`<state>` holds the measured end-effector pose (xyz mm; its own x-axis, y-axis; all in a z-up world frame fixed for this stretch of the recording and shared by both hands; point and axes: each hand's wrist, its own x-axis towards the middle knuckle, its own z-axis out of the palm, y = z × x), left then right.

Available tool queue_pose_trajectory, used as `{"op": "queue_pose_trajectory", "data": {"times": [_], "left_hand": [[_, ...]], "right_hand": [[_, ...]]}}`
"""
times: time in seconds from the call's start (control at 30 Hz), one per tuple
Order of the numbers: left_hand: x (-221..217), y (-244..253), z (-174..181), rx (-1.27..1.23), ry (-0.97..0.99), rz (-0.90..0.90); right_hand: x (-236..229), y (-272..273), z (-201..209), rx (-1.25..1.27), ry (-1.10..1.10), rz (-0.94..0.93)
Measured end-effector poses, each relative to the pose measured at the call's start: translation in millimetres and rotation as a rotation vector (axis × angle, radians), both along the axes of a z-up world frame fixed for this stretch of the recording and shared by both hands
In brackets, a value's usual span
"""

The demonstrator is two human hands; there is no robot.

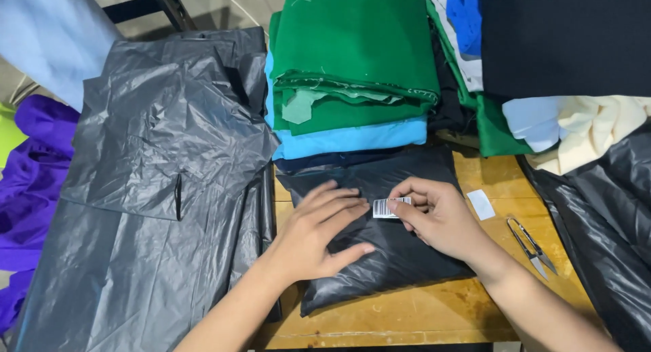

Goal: The person folds a black plastic shipping bag, seals it, and smooths it on a wooden table. They then peel the backing from a barcode label and apply it to the package. Finally, they move the completed package aside and pick up another label.

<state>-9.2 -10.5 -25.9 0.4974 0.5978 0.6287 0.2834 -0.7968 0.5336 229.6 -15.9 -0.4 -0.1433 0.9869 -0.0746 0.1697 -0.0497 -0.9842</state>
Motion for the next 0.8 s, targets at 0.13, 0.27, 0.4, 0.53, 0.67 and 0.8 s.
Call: {"op": "queue_pose_trajectory", "data": {"times": [0.13, 0.27, 0.4, 0.53, 0.67, 0.8], "left_hand": [[-1.3, 2.3, 3.9, -0.140, -0.067, -0.001], [0.3, 3.3, 3.1, -0.189, -0.084, 0.015], [2.1, 0.7, 11.5, -0.196, -0.152, 0.025], [1.9, 1.1, 11.6, -0.198, -0.145, 0.043], [2.5, 3.6, 9.0, -0.157, -0.147, 0.045], [2.1, 4.2, 5.1, -0.129, -0.151, 0.029]], "right_hand": [[-2.8, 6.5, -11.1, 0.051, -0.115, 0.009], [-10.1, 8.4, -7.7, 0.124, -0.210, -0.014], [-5.3, 6.7, -14.0, 0.033, -0.087, -0.020], [-5.1, 2.6, -13.2, -0.059, 0.077, -0.062], [-6.9, 4.7, -14.8, -0.068, 0.130, -0.058], [-8.0, 4.1, -11.2, -0.049, 0.141, -0.055]]}}
